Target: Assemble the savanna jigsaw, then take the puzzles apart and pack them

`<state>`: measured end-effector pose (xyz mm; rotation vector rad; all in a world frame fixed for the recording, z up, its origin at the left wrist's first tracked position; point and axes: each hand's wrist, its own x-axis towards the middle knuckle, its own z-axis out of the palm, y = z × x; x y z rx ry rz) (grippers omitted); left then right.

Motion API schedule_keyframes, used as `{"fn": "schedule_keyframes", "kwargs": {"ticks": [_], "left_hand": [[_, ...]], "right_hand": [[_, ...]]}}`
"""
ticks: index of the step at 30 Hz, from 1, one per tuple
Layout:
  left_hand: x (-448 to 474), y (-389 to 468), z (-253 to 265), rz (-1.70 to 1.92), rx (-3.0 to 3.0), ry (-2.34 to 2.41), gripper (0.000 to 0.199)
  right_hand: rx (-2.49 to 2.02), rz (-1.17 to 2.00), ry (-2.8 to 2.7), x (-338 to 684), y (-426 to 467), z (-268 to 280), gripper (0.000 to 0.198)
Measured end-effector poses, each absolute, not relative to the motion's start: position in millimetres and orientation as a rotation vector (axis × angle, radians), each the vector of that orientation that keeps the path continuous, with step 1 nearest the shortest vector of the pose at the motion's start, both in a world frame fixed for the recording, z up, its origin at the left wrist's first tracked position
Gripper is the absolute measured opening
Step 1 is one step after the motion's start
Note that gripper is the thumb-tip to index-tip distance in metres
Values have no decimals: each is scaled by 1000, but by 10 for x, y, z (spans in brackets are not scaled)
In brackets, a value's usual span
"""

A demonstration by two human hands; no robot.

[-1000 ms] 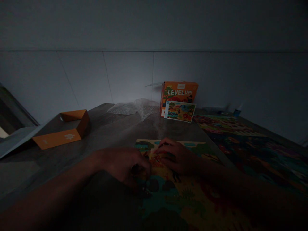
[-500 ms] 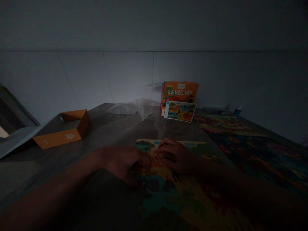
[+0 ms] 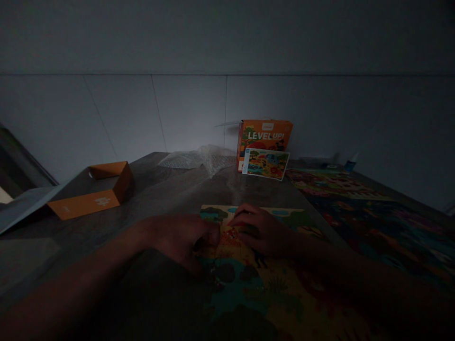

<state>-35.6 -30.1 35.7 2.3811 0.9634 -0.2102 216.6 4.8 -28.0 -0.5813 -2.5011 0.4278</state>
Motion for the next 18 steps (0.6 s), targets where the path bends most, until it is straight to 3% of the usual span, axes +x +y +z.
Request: {"fn": "schedule_keyframes", "kwargs": {"ticks": [18], "left_hand": [[-374, -270, 343, -167, 2365, 902, 35]], "right_hand": [[-582, 441, -2507, 2160, 60, -294, 24]]}}
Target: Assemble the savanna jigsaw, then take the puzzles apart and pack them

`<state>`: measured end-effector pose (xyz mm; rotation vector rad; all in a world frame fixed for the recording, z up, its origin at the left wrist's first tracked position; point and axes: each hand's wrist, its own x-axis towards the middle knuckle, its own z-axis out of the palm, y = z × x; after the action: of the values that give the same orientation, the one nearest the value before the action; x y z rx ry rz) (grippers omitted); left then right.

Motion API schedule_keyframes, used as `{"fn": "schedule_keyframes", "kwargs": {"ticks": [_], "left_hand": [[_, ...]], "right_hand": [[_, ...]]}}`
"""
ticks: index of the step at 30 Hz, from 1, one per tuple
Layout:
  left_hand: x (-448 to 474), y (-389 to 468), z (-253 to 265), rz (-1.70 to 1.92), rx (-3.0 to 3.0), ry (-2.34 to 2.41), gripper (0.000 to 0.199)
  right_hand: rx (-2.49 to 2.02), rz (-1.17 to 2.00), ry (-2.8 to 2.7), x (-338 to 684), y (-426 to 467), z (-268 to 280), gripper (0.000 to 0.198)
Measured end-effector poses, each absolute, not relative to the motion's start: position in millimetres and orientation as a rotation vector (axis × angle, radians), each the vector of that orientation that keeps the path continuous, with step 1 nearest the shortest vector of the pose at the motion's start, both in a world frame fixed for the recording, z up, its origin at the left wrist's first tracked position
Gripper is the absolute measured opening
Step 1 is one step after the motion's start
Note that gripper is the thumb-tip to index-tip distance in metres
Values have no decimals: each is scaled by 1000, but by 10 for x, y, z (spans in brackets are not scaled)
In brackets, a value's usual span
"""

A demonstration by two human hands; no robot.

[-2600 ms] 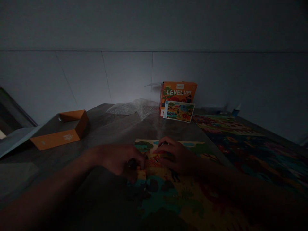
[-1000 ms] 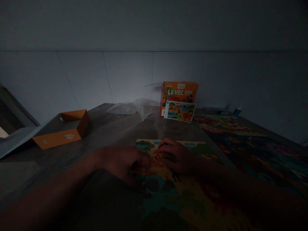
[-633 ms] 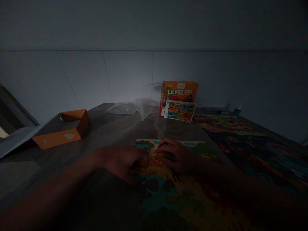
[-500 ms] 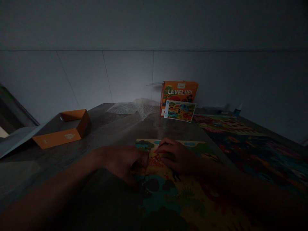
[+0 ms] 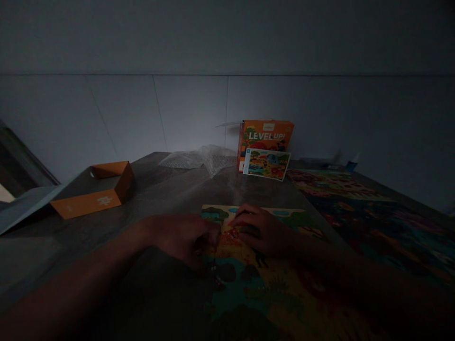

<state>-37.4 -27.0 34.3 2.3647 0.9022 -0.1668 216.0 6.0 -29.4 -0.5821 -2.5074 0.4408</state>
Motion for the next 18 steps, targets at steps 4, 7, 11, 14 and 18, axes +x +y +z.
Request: {"fn": "schedule_keyframes", "kwargs": {"ticks": [4, 7, 11, 14, 18], "left_hand": [[-373, -270, 337, -152, 2391, 903, 35], [-381, -266, 313, -122, 2399, 891, 30], [-405, -213, 267, -157, 2472, 842, 26], [-444, -106, 223, -11, 2595, 973, 32], [-532, 77, 138, 273, 2698, 1361, 32]], "right_hand": [[-605, 451, -2515, 2166, 53, -287, 25], [-597, 446, -2516, 2164, 57, -304, 25], [-579, 413, -2516, 2160, 84, -323, 24], [-607, 367, -2565, 2149, 45, -230, 21], [-751, 229, -2735, 2095, -239, -4, 20]]}}
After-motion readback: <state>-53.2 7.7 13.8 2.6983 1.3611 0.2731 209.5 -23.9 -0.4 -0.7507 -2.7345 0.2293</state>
